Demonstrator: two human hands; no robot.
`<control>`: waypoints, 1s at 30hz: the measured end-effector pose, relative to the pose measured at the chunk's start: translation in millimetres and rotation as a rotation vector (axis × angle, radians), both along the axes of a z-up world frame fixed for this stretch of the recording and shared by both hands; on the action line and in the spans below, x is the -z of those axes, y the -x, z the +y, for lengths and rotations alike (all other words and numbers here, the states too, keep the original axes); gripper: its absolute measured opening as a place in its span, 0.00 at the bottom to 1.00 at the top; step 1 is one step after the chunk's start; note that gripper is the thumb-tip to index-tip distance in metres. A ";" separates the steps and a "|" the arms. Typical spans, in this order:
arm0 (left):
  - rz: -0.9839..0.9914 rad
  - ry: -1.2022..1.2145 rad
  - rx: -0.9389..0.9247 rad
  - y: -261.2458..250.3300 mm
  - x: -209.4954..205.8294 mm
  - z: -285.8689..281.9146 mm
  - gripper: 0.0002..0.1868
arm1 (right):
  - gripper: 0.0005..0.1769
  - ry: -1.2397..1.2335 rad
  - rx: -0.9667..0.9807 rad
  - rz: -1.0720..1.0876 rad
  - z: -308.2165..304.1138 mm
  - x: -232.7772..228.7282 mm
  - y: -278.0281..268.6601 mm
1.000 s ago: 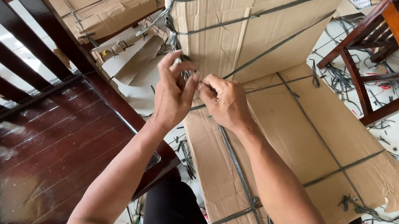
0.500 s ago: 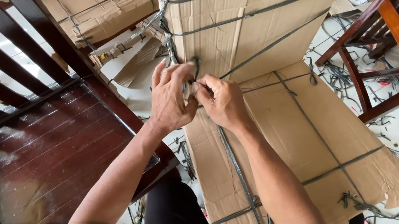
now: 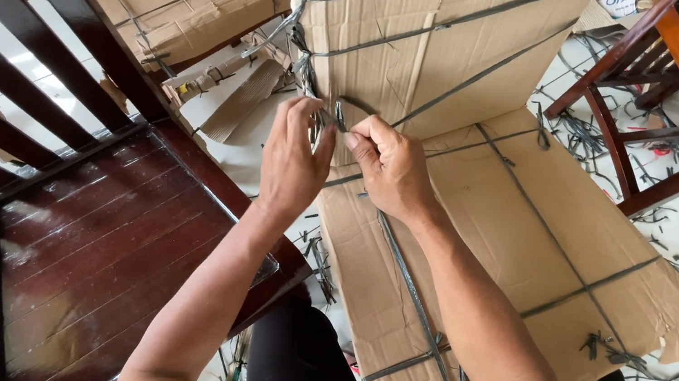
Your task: Tying plastic straps to secure cardboard protective layers onto a wooden chair backrest and frame.
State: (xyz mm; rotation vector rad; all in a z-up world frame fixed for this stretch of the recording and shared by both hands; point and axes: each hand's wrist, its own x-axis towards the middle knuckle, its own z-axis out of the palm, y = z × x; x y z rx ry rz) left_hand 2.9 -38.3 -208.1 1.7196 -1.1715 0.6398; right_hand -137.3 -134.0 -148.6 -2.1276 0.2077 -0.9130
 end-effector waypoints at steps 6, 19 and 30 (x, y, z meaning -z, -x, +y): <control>0.506 -0.059 0.351 12.5 -51.0 27.7 0.24 | 0.10 -0.024 -0.004 -0.004 -2.8 10.0 -0.8; 1.191 0.255 0.550 25.4 -38.7 15.7 0.27 | 0.12 -0.055 -0.037 -0.025 1.9 -5.8 1.3; 1.476 0.334 0.608 20.0 -26.5 0.3 0.13 | 0.13 -0.012 -0.012 0.053 -4.2 8.9 -3.1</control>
